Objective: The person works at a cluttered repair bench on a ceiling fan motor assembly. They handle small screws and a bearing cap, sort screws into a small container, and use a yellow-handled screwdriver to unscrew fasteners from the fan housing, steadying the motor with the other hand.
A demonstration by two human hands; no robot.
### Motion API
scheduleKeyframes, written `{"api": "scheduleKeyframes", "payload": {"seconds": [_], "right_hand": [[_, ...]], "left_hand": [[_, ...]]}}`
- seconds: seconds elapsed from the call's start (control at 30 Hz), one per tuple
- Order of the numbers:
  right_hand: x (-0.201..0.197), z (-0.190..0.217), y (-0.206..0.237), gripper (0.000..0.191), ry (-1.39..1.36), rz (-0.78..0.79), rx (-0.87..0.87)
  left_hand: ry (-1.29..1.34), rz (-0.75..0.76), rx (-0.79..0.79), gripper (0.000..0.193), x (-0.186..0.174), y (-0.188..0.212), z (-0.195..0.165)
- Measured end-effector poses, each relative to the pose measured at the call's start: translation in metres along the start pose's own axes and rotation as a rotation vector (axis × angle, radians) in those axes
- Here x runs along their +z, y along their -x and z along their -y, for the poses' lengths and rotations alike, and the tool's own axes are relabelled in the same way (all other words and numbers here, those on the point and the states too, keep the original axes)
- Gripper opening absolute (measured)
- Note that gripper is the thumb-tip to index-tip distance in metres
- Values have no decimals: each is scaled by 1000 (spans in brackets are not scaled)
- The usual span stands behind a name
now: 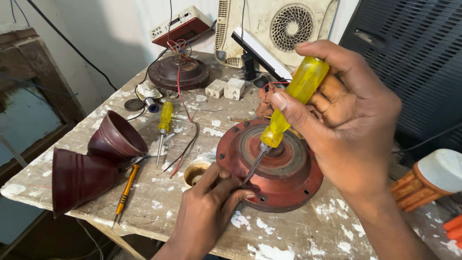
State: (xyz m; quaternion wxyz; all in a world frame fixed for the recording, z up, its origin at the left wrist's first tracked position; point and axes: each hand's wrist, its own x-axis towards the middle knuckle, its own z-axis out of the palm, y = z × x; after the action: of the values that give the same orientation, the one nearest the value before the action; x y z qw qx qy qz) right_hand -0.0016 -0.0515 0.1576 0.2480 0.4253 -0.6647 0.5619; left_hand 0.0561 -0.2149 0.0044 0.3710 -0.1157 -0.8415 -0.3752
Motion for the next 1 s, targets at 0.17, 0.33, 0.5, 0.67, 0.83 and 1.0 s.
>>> {"api": "scheduleKeyframes", "payload": {"seconds": [0.17, 0.33, 0.5, 0.67, 0.83, 1.0], "right_hand": [[-5, -2, -3, 45, -15, 62, -4], [-11, -2, -6, 50, -66, 122, 36], [-12, -5, -8, 53, -62, 226, 27], [-16, -6, -15, 50, -188, 325, -41], [-9, 0, -14, 46, -50, 273, 36], [-7, 11, -15, 51, 57, 238, 5]], "left_hand": [[42, 22, 48, 26, -3, -1, 3], [147, 132, 82, 25, -15, -5, 7], [267, 304, -316, 22, -17, -11, 11], [411, 332, -482, 20, -13, -12, 13], [416, 337, -480, 21, -13, -11, 16], [413, 332, -459, 21, -14, -11, 16]]}}
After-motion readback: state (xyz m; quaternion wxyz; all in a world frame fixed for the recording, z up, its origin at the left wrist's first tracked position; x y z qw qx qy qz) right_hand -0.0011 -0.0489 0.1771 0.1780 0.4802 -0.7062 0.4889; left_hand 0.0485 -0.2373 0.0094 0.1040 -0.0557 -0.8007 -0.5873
